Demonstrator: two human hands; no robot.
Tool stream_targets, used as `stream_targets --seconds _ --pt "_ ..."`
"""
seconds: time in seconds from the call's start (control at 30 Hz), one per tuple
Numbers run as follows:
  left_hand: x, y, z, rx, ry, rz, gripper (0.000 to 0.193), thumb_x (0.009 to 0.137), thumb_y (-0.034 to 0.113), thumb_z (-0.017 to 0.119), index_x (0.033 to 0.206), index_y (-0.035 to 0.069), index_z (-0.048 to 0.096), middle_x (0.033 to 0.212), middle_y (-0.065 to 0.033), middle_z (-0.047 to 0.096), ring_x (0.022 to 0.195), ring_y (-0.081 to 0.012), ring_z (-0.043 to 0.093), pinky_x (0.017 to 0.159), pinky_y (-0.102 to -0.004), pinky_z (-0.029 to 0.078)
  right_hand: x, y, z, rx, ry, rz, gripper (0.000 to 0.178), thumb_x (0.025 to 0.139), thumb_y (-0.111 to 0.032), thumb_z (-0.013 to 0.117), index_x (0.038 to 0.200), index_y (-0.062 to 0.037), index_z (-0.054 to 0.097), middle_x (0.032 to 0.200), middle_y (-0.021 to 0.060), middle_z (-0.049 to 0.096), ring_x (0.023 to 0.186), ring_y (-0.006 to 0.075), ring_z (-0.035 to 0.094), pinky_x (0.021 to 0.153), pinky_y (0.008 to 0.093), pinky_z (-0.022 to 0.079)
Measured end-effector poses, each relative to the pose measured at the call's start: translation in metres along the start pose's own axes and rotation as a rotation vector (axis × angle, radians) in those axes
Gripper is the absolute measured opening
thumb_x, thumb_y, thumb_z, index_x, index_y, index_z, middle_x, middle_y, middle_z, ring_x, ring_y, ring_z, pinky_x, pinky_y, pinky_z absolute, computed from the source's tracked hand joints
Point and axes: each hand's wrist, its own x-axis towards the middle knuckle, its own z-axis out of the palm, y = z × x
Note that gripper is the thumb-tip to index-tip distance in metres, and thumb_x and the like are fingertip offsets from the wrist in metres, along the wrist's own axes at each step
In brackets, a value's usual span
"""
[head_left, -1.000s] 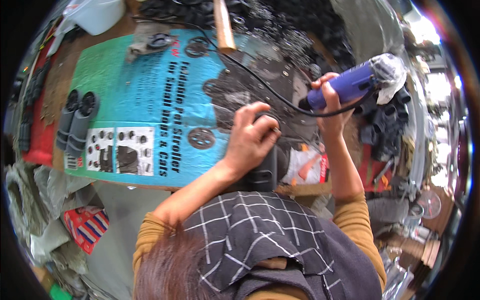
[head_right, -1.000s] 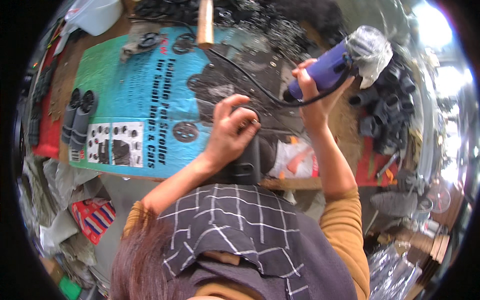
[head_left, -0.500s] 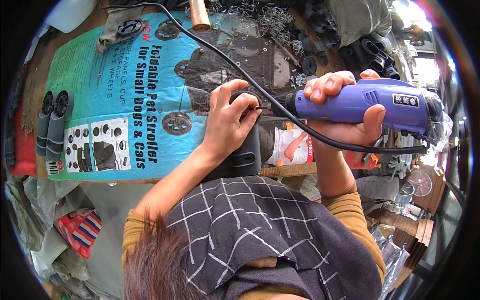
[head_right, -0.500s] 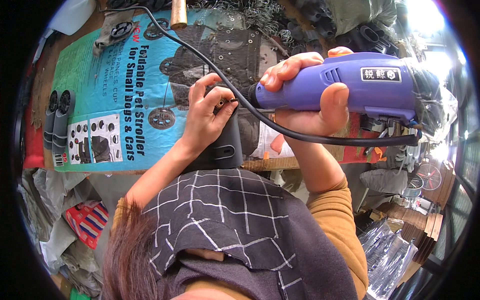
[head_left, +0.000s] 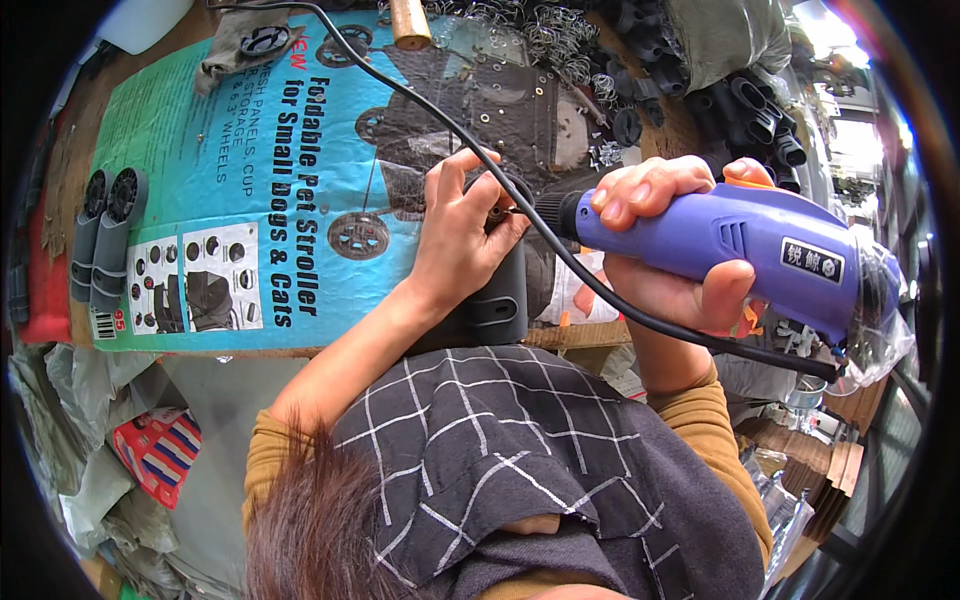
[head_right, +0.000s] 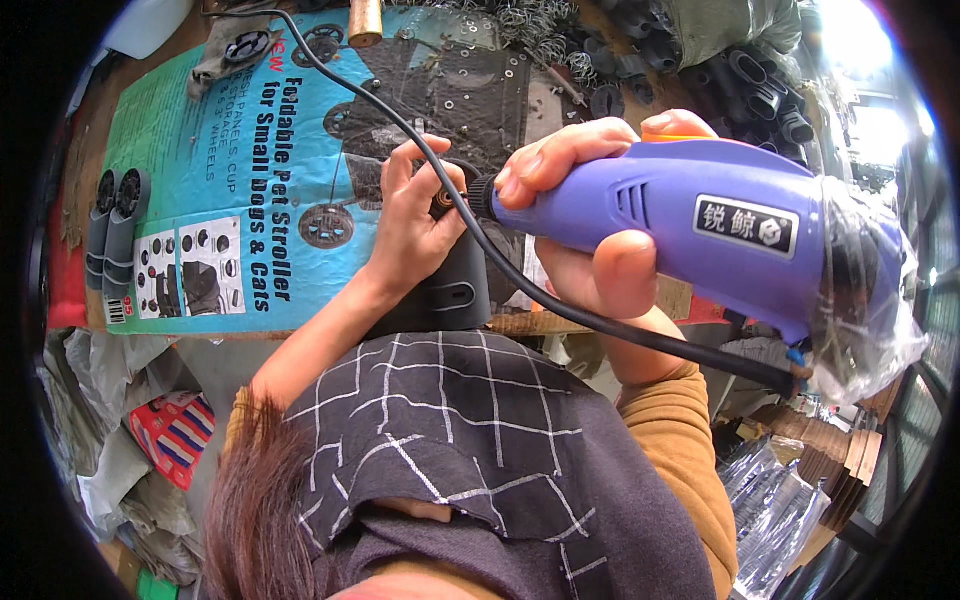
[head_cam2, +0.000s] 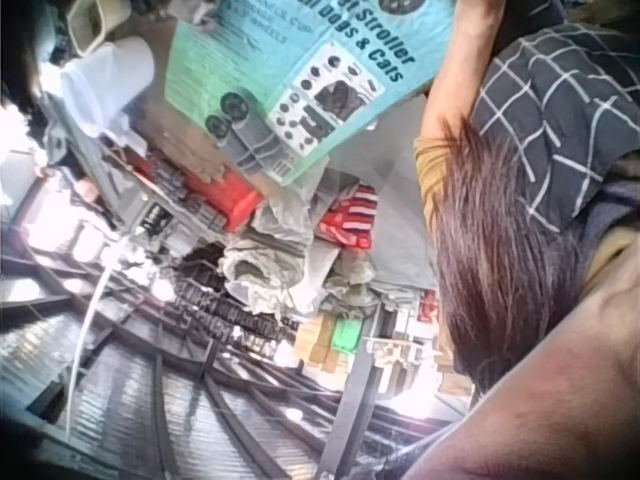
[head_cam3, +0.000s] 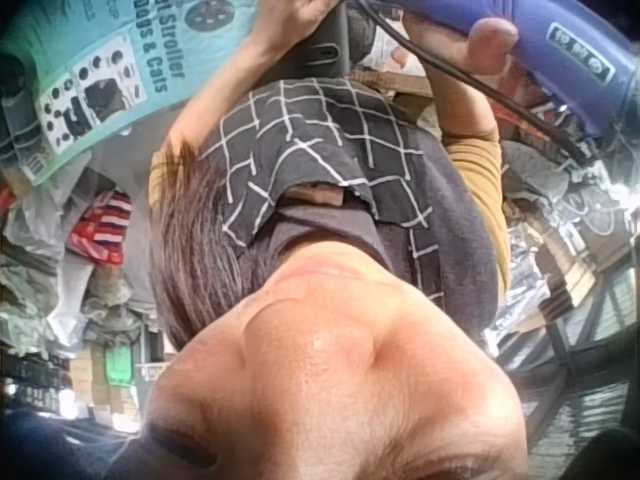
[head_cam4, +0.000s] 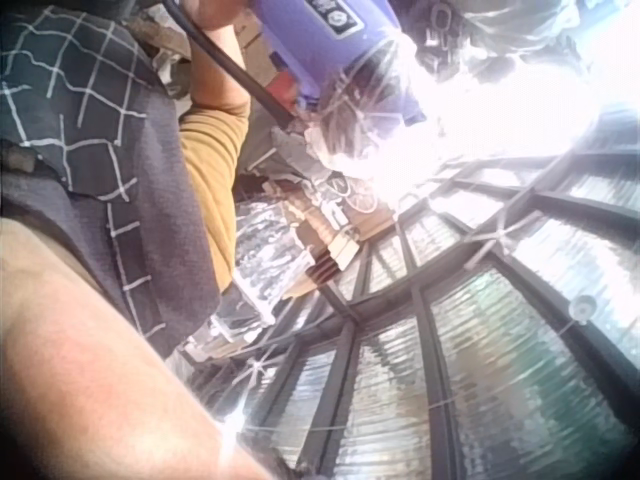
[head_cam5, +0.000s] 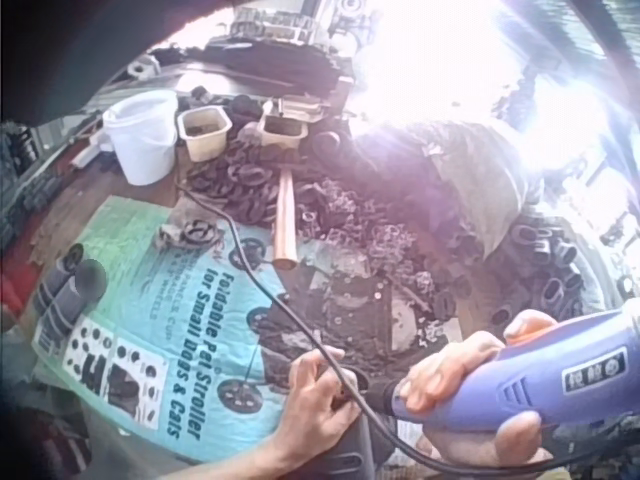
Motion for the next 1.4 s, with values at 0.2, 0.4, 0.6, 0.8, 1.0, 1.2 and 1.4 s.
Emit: stream_targets --seconds 0.2,0.4,0.6,0.8,1.0,1.2,1.4 --pt "-0.001 -0.001 0.0 0.035 0.002 -0.013 0.029 0.074 0.013 0.076 0.098 0.008 0.062 0.123 -0.0149 0.048 0.114 -0.036 0.043 0.096 -0.0474 0.037 -0.001 0.004 0.002 -0.011 -0.052 -0.074 0.075 0.078 -0.066 0.068 0.12 -0.0108 0.041 0.092 0.0125 0.057 0.082 0.0243 0.06 0.08 0.0437 0.051" --pt "0.0 -0.003 0.0 0.05 -0.011 -0.013 0.031 0.07 0.012 0.076 0.097 0.009 0.06 0.12 -0.0137 0.049 0.112 -0.0356 0.045 0.097 -0.0474 0.035 0.001 0.008 0.006 -0.085 -0.128 -0.146 0.075 0.081 -0.062 0.069 0.128 -0.0141 0.036 0.091 0.0145 0.057 0.082 0.0258 0.06 0.079 0.046 0.051" --pt "0.004 -0.003 0.001 0.016 0.01 0.04 0.041 0.07 0.006 0.07 0.109 0.008 0.057 0.116 -0.0155 0.053 0.118 -0.0342 0.047 0.099 -0.0471 0.035 0.0 0.0 0.009 -0.186 -0.3 -0.199 0.075 0.084 -0.056 0.069 0.135 -0.0162 0.033 0.092 0.0164 0.058 0.082 0.0275 0.06 0.078 0.0481 0.05" --pt "0.003 -0.001 0.004 -0.038 0.013 -0.09 0.048 0.071 0.003 0.067 0.118 0.004 0.055 0.122 -0.0223 0.055 0.118 -0.0407 0.052 0.099 -0.0463 0.042 0.007 -0.002 0.007 -0.203 -0.403 -0.177 0.073 0.085 -0.051 0.07 0.137 -0.0153 0.033 0.094 0.0173 0.059 0.084 0.0278 0.06 0.079 0.0479 0.05" --pt "0.004 -0.001 0.005 -0.008 0.009 -0.122 0.046 0.071 0.002 0.065 0.116 0.004 0.055 0.122 -0.02 0.055 0.112 -0.0397 0.054 0.095 -0.0463 0.044 0.013 0.005 0.013 -0.146 -0.425 -0.185 0.072 0.086 -0.049 0.07 0.137 -0.015 0.034 0.094 0.0157 0.06 0.084 0.0275 0.06 0.078 0.0471 0.049" --pt "0.004 -0.001 0.008 -0.037 0.035 -0.146 0.045 0.07 0.002 0.066 0.114 0.004 0.056 0.121 -0.0184 0.055 0.111 -0.0391 0.054 0.094 -0.0463 0.043 0.017 0.011 0.011 -0.149 -0.322 -0.028 0.077 0.078 -0.061 0.072 0.13 -0.0162 0.039 0.086 0.011 0.059 0.076 0.0247 0.059 0.074 0.0432 0.05" --pt "0.003 -0.004 0.01 -0.043 0.031 -0.136 0.041 0.07 0.002 0.065 0.111 0.003 0.057 0.119 -0.0189 0.057 0.111 -0.0394 0.054 0.094 -0.0464 0.044 0.03 0.016 0.003 -0.197 -0.455 -0.066 0.079 0.075 -0.063 0.072 0.129 -0.0147 0.039 0.081 0.0112 0.059 0.071 0.0251 0.06 0.07 0.0429 0.051"
